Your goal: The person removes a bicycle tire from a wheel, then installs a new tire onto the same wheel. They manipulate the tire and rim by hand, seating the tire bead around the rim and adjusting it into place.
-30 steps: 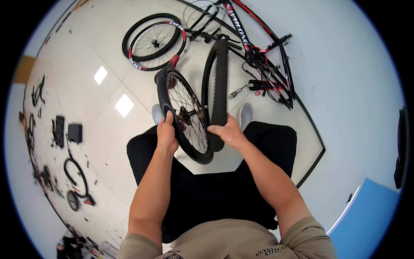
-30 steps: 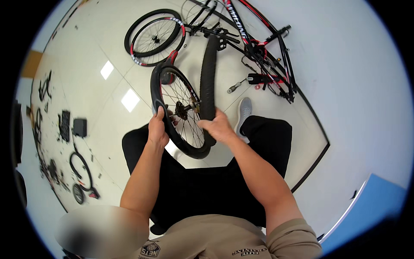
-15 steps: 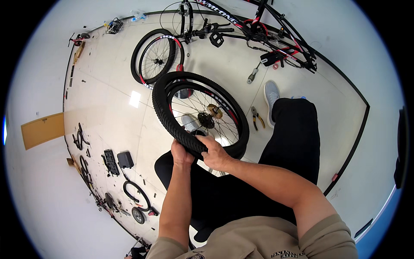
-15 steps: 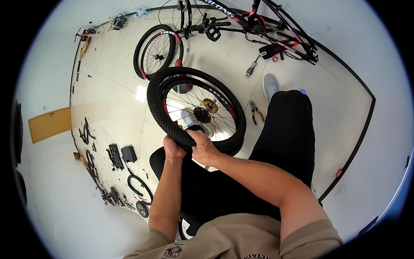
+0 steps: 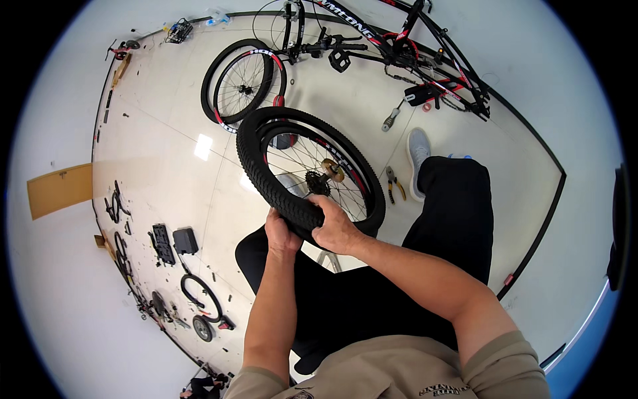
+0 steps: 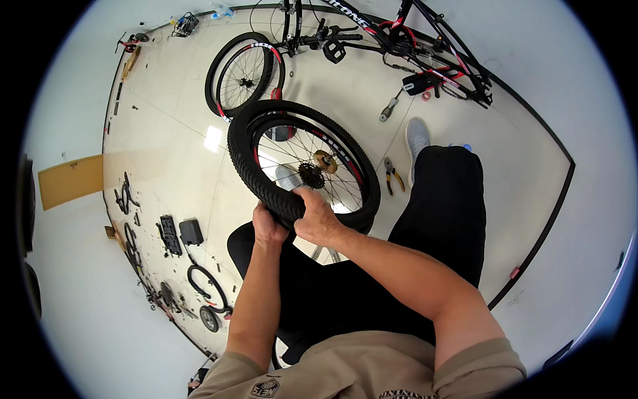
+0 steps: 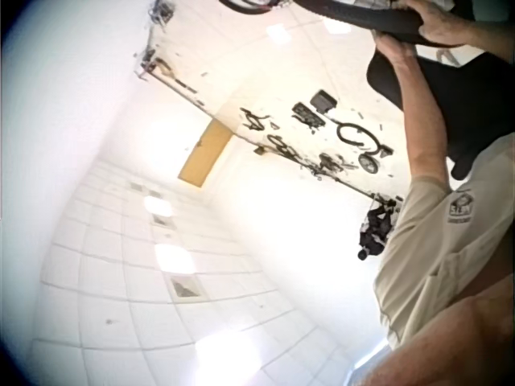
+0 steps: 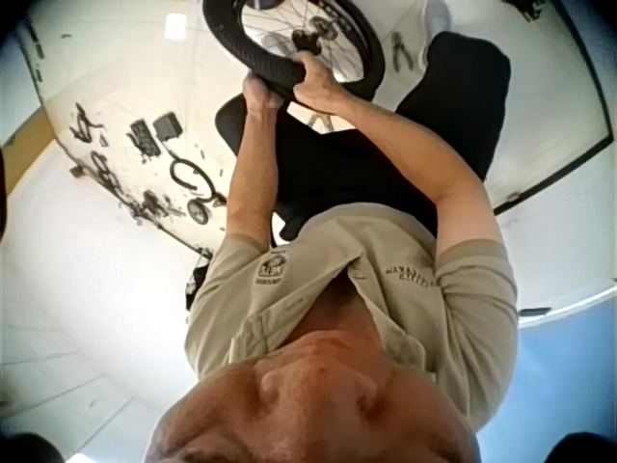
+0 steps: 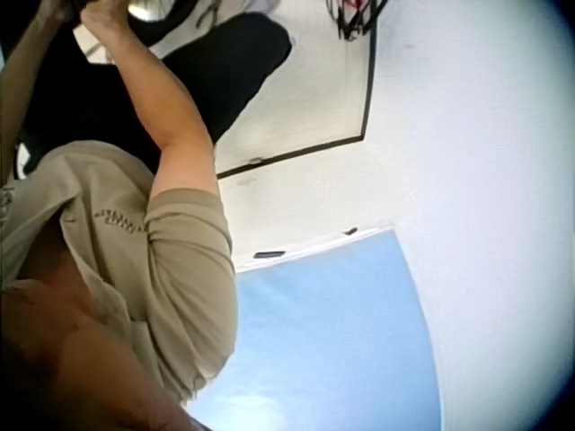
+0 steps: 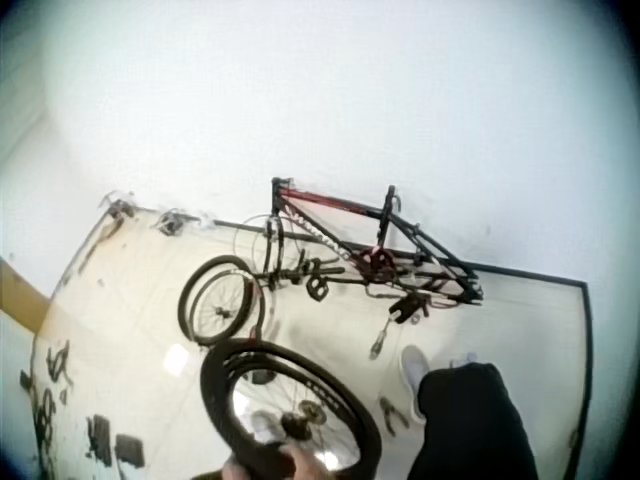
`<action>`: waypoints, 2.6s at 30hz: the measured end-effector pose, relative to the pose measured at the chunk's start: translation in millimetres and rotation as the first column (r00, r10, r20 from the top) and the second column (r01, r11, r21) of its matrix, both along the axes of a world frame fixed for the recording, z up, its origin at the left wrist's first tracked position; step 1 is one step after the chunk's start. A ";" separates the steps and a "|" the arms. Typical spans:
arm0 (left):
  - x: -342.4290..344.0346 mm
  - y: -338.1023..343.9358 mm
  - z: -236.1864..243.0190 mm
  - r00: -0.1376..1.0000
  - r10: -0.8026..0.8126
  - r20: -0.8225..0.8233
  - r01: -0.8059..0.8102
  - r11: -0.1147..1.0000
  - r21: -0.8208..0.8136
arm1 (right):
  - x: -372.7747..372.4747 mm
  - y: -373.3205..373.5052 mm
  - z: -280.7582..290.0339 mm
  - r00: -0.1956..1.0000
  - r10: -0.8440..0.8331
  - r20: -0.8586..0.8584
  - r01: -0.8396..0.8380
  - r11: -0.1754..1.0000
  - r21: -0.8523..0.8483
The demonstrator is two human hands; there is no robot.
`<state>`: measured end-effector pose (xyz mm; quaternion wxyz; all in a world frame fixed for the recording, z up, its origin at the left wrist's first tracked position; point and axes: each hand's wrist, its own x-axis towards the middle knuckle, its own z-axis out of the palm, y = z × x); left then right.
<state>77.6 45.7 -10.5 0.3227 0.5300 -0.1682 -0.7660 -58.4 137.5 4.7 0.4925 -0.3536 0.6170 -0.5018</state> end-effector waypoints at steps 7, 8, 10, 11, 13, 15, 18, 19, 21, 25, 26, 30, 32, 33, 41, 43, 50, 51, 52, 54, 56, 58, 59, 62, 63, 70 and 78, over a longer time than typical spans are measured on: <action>-16.7 6.3 -2.8 0.999 0.007 0.039 -0.003 0.995 -0.096 | -15.4 2.2 13.1 0.938 0.150 -0.312 -0.074 0.967 0.243; -24.1 7.8 4.5 0.999 0.019 0.028 -0.016 0.995 -0.095 | -20.2 2.7 14.8 0.943 0.132 -0.304 -0.059 0.969 0.239; -22.9 7.2 13.1 0.998 -0.019 0.055 0.024 0.995 -0.097 | -35.4 4.7 20.1 0.956 0.080 -0.283 -0.020 0.978 0.209; -23.2 7.6 14.4 0.995 0.006 0.098 0.002 0.997 -0.077 | -43.6 6.3 20.3 0.957 0.063 -0.285 -0.002 0.978 0.211; -21.6 7.0 9.2 0.999 0.011 0.049 -0.006 0.994 -0.106 | -61.8 13.6 9.4 0.957 0.006 -0.291 0.044 0.985 0.165; -25.2 5.4 6.5 0.998 0.029 0.061 -0.022 0.994 -0.107 | -80.9 19.7 1.2 0.964 -0.067 -0.255 0.114 0.978 0.172; -32.0 6.7 10.2 0.990 0.035 0.136 -0.018 0.992 -0.124 | -100.0 25.8 12.1 0.930 -0.096 -0.353 0.196 0.947 0.256; -32.3 8.1 10.0 0.988 0.028 0.152 -0.010 0.993 -0.122 | -102.0 28.4 17.3 0.910 -0.099 -0.403 0.219 0.940 0.263; -38.9 9.6 7.9 0.982 0.077 0.171 -0.054 0.989 -0.136 | -108.5 36.9 6.9 0.933 -0.095 -0.346 0.215 0.920 0.327; -33.7 8.6 8.0 0.982 0.075 0.175 -0.037 0.977 -0.211 | -104.7 45.9 7.1 0.968 -0.149 -0.201 0.218 0.898 0.382; -32.1 10.2 10.2 0.982 0.072 0.173 -0.031 0.972 -0.231 | -105.5 47.5 -2.8 0.965 -0.150 -0.215 0.225 0.895 0.385; -27.9 12.7 40.7 0.987 0.025 0.161 0.018 0.965 -0.261 | -108.3 46.2 1.7 0.968 -0.157 -0.198 0.231 0.866 0.444; -22.7 11.6 49.7 0.992 0.017 0.125 0.017 0.962 -0.272 | -107.1 45.2 1.4 0.961 -0.127 -0.246 0.226 0.872 0.433; -19.3 11.4 53.3 0.996 0.010 0.090 0.016 0.958 -0.285 | -106.4 44.6 0.9 0.957 -0.112 -0.268 0.222 0.875 0.429; -19.3 9.7 67.9 0.999 -0.007 0.045 0.016 0.980 -0.200 | -105.0 43.7 -8.3 0.948 -0.070 -0.310 0.197 0.894 0.402; -17.0 12.2 68.5 0.999 -0.021 0.029 0.027 0.980 -0.197 | -103.8 43.0 -3.4 0.952 -0.090 -0.293 0.209 0.889 0.408; -21.7 16.1 69.5 0.998 -0.013 0.060 0.025 0.978 -0.209 | -101.9 40.9 4.9 0.962 -0.107 -0.252 0.205 0.891 0.404; -24.0 13.6 71.7 0.998 -0.009 0.057 0.022 0.975 -0.220 | -101.3 37.0 4.3 0.962 -0.113 -0.248 0.207 0.894 0.396; -28.3 13.6 73.1 0.998 0.000 0.067 0.015 0.975 -0.220 | -102.8 35.7 0.0 0.960 -0.105 -0.258 0.206 0.891 0.404; -37.0 14.0 71.1 0.996 0.024 0.085 -0.004 0.974 -0.227 | -101.0 34.7 4.3 0.966 -0.121 -0.229 0.207 0.892 0.403; -42.0 14.2 73.8 0.994 0.021 0.107 0.007 0.967 -0.254 | -101.9 32.4 3.9 0.972 -0.118 -0.202 0.191 0.899 0.395; -46.9 14.8 79.4 0.988 0.028 0.150 0.011 0.967 -0.254 | -102.7 30.5 2.3 0.973 -0.105 -0.206 0.177 0.912 0.370; -50.6 14.3 82.2 0.985 0.030 0.171 0.015 0.967 -0.254 | -103.8 29.1 1.7 0.973 -0.102 -0.209 0.173 0.918 0.358; -58.5 8.3 86.1 0.986 0.029 0.165 0.011 0.972 -0.234 | -108.3 25.9 -8.2 0.969 -0.091 -0.231 0.173 0.915 0.364; -62.8 8.2 89.2 0.985 0.032 0.168 0.007 0.973 -0.231 | -109.5 25.1 -10.1 0.970 -0.093 -0.225 0.172 0.914 0.367; -113.8 8.0 108.1 0.961 -0.072 0.269 0.163 0.928 -0.335 | -131.8 12.7 -16.0 0.962 -0.168 -0.217 0.247 0.876 0.414; -113.9 8.3 106.6 0.887 -0.180 0.426 0.358 0.850 -0.386 | -145.0 6.6 -9.7 0.956 -0.278 -0.088 0.288 0.852 0.438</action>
